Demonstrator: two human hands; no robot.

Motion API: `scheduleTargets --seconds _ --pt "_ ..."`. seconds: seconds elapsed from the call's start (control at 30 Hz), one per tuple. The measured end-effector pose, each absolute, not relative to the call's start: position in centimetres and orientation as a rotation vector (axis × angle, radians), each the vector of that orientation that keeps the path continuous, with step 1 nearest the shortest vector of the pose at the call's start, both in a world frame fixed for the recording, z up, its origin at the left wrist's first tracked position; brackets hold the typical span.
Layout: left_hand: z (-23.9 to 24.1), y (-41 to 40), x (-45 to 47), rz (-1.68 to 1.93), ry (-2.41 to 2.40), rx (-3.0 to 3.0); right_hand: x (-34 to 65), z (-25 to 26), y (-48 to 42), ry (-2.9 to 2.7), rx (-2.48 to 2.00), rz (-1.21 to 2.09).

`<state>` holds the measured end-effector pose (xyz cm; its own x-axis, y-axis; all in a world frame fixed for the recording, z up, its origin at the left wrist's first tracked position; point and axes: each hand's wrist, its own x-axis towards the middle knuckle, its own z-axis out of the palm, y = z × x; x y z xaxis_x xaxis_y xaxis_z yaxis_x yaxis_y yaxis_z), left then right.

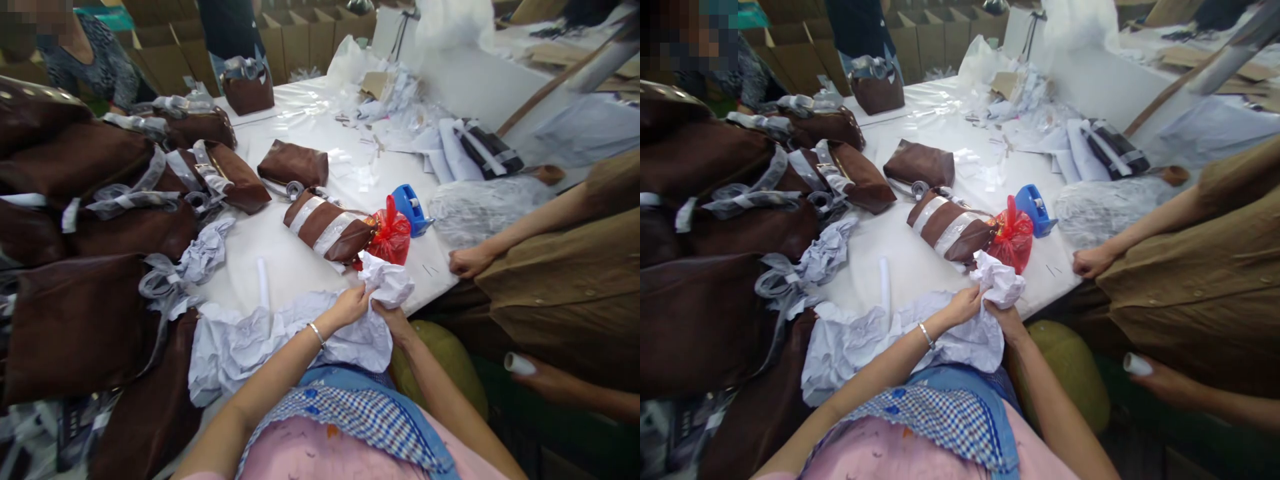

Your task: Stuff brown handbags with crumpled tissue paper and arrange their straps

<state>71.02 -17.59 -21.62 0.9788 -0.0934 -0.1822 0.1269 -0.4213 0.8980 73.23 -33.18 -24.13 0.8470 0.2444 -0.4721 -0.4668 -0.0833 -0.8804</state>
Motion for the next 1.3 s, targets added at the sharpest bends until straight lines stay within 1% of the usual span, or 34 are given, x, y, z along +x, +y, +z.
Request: scheduleTargets --seconds 0.1,0.17,0.27,0.37,0.47,0.7,0.77,0.83,0.93,1.0,1.07,1.13,1.2,1.3 --pt "-21.9 -16.2 67.9 -0.189 -0.024 2.045 74.3 -23.9 -33.1 0.287 -1.541 0.492" --pt "-22.2 -13.8 64.3 -0.174 -0.121 2.211 75.2 -23.8 -33.6 0.401 -1.446 0.371" --pt "-22.8 -9.0 57.7 -0.342 -0.123 2.53 77.1 -23.8 -36.0 0.519 -1.283 0.283" --pt "-23.5 -4.4 51.7 -0.5 0.071 2.756 79.3 -23.8 -39.6 0.476 -1.201 0.182" --pt "-23.8 -0.8 47.6 -0.53 0.318 2.882 80.9 -23.5 -42.3 0.375 -1.15 0.027" --pt "-22.0 4.7 44.1 -0.796 0.933 2.781 81.7 -23.0 -42.0 0.293 -1.177 -0.051" --pt "-21.2 5.4 43.9 -0.788 1.069 2.726 82.2 -23.1 -41.7 0.285 -1.177 -0.078" --pt "-20.6 5.1 43.9 -0.629 1.093 2.742 82.9 -23.2 -41.8 0.335 -1.146 -0.12" --pt "-20.9 2.0 43.4 -0.284 0.884 2.743 83.3 -23.3 -42.8 0.441 -1.143 -0.173" --pt "-21.9 -1.1 42.6 -0.217 0.761 2.659 82.9 -23.6 -43.8 0.388 -1.215 -0.161" --pt "-23.4 -3.5 41.4 -0.255 0.805 2.577 82.1 -24.0 -44.8 0.308 -1.281 -0.133" --pt "-24.7 -4.1 39.7 -0.35 0.908 2.472 81.5 -24.5 -45.8 0.325 -1.297 -0.125" --pt "-25.2 -2.6 37.7 -0.472 0.905 2.367 81.3 -24.9 -46.4 0.417 -1.286 -0.162" --pt "-24.3 1.3 34.7 -0.556 0.838 2.401 81.5 -25.1 -46.6 0.596 -1.224 -0.263"
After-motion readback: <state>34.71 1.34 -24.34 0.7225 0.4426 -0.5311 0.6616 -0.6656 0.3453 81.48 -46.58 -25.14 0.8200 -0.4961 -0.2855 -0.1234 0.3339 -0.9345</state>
